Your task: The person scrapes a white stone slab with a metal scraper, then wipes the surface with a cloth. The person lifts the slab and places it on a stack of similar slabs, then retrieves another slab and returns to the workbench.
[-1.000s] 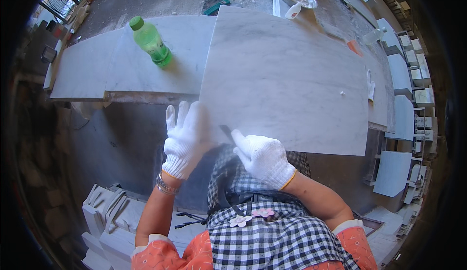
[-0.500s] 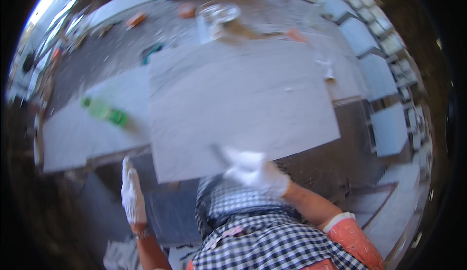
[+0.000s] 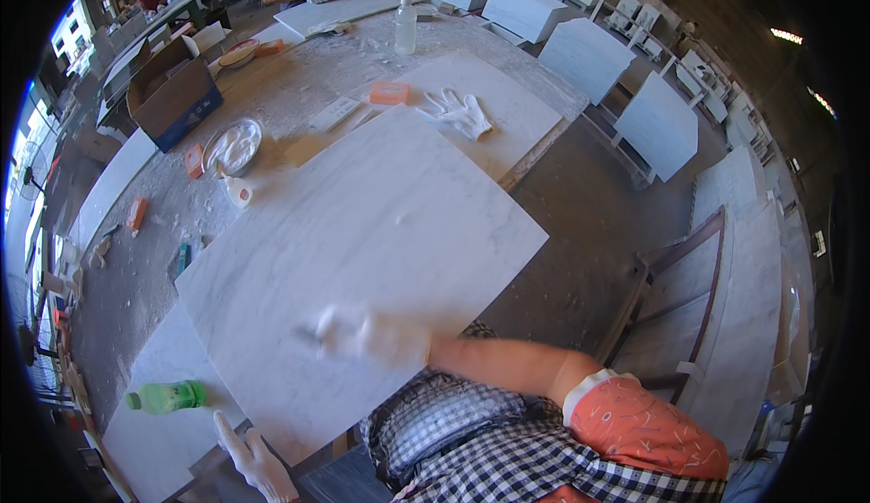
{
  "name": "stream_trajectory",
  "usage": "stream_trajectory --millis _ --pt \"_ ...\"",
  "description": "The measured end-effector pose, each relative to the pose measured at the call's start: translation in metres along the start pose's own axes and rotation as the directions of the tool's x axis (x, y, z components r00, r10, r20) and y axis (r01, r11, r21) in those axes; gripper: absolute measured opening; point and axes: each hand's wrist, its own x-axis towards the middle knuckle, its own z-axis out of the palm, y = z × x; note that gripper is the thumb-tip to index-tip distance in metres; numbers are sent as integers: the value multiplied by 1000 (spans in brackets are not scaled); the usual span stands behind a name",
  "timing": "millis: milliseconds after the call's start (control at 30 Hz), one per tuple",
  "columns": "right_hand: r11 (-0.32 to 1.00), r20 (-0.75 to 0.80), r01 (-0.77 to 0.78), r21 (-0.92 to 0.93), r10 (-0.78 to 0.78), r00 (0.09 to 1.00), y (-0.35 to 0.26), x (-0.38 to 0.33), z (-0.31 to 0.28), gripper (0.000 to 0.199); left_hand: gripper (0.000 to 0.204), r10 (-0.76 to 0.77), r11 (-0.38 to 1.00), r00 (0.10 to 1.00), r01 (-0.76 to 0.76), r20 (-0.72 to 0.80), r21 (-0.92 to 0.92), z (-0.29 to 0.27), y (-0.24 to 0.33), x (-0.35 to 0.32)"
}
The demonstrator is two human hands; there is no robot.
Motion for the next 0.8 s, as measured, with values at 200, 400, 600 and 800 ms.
stream_trajectory --millis 200,400,600,800 --pt "894 -938 -347 -283 -183 294 -19 18 -251 24 48 -90 980 996 89 2 -178 -4 28 0" --pt "839 -757 -240 -488 -270 595 6 -38 -177 16 51 159 985 985 -163 71 54 18 25 30" --pt "971 278 -99 217 35 960 -10 -64 32 9 57 209 965 975 -219 81 147 48 47 64" --pt "993 219 -63 103 39 975 -4 -47 -51 17 60 313 898 937 -346 156 272 51 57 79"
